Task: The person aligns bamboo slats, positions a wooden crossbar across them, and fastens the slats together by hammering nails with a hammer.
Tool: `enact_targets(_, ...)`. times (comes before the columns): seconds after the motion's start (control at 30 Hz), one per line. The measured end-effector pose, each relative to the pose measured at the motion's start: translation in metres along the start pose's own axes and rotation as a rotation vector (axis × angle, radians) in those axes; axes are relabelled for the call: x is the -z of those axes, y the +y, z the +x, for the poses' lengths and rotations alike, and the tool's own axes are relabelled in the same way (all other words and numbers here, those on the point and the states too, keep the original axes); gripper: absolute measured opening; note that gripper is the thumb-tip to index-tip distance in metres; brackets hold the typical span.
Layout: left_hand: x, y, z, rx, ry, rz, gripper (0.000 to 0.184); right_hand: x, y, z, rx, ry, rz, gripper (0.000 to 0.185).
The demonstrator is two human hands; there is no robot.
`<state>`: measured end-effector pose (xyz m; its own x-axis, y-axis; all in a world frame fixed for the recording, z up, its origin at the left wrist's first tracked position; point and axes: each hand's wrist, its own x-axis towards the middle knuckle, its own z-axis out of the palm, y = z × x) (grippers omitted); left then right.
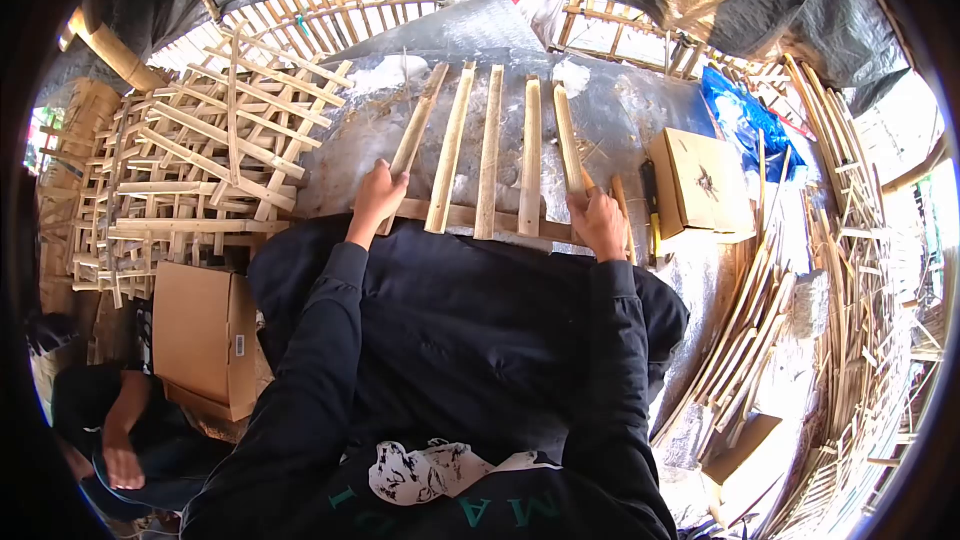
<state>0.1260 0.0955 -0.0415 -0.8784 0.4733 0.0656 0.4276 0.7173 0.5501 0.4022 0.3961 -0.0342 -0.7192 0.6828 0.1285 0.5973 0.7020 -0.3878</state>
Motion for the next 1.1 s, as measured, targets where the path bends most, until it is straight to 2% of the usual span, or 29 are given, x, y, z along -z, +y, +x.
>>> enact_targets(0.63,0.0,-0.001,0.001,0.013,-0.027,-0.008,0.047,0.006,-0.013,-0.003,-0.127,-0.015,0.024,0.051)
enact_targets(1.1,0.0,0.0,-0.004,-0.017,0.035,-0.041,0.041,0.011,-0.019,-0.006,-0.111,0.019,0.031,0.047)
